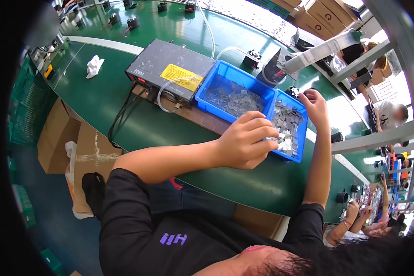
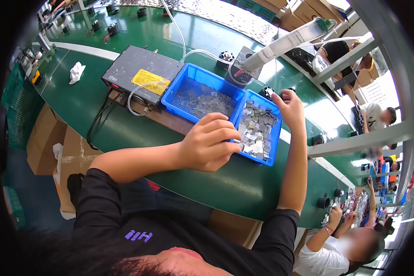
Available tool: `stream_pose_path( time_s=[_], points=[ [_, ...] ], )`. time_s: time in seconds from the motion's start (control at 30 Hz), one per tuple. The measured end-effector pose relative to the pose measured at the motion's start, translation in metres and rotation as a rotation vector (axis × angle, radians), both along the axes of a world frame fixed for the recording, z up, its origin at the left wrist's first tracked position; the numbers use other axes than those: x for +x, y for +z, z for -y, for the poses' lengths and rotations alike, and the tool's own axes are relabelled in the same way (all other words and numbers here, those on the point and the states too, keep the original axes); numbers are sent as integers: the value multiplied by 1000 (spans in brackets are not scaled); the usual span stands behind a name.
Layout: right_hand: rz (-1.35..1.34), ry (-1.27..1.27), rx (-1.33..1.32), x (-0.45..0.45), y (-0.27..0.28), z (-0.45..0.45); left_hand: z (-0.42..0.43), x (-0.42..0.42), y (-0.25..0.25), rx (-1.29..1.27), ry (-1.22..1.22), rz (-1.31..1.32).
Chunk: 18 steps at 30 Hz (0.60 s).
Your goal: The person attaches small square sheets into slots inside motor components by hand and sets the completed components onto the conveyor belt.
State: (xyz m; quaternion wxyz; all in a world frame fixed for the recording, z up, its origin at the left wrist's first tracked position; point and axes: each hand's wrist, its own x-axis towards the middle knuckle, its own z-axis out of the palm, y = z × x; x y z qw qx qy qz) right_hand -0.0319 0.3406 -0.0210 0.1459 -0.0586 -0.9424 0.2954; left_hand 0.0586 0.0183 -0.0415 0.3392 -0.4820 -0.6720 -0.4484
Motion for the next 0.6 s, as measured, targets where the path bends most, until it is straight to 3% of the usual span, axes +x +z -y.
stream_pose_path(
  time_s=[0.17, 0.3, 0.4, 0.47, 0.53, 0.6],
  points=[
    [219, 42, 146, -29, 15, 27, -4, 8, -9, -54, -102, -83],
    [332, 67, 185, -37, 35, 39, 5, -1, -5, -110, -31, -213],
    [173, 110, 220, -30, 41, 35, 12, -9, 0, -50, 5, -200],
    [-202, 24, 27, -16, 52, 43, 18, -13, 1, 0, 45, -174],
    [-401, 140, -244, -9, 54, 27, 21, -17, 2, 34, 95, -101],
    [-307, 243, -299, 26, 69, 39, 20, -20, 3, 69, 119, 38]
  ],
)
